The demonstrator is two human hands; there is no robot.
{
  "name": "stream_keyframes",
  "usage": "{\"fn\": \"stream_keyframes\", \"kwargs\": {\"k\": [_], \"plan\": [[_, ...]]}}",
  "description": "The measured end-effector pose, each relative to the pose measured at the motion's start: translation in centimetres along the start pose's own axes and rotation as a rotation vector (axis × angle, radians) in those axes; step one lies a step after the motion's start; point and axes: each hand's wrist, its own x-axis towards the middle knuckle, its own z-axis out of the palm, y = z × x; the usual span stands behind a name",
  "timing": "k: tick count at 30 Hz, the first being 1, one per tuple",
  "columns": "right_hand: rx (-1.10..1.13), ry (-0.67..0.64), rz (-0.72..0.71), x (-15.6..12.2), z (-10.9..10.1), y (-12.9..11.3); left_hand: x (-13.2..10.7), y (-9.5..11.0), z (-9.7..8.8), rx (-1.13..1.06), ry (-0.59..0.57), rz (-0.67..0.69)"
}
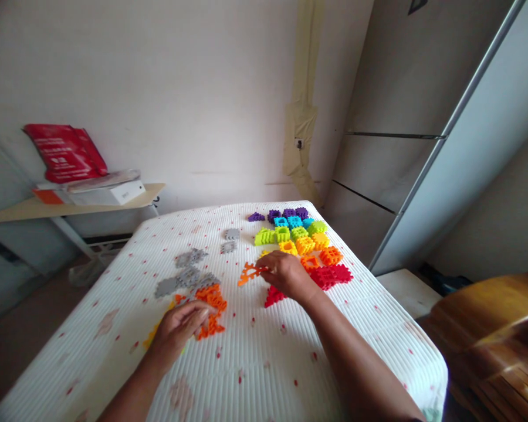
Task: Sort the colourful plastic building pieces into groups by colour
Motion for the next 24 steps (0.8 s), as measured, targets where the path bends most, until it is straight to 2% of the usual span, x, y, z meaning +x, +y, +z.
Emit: {"fn": "stream_keyframes", "kwargs": {"k": [4, 8, 14, 24], "plan": [[-0.182, -0.023, 0.268, -1.0, -2.5, 2.9, 0.0, 0.0, -0.2, -0.010, 0.038, 0.003], [-0.308, -0.104, 0.429, -1.8, -2.7, 4.8, 0.1, -0.1, -0.1, 0.010, 0.034, 0.018], [-0.359, -0.182, 0.461, -2.0, -1.8, 5.7, 0.2, 0.0, -0.3, 0.057, 0.034, 0.014], [-0.389, -0.267, 0.497, -1.7, -1.6, 5.7, 0.2, 0.0, -0.4, 0.067, 0.055, -0.007]]}}
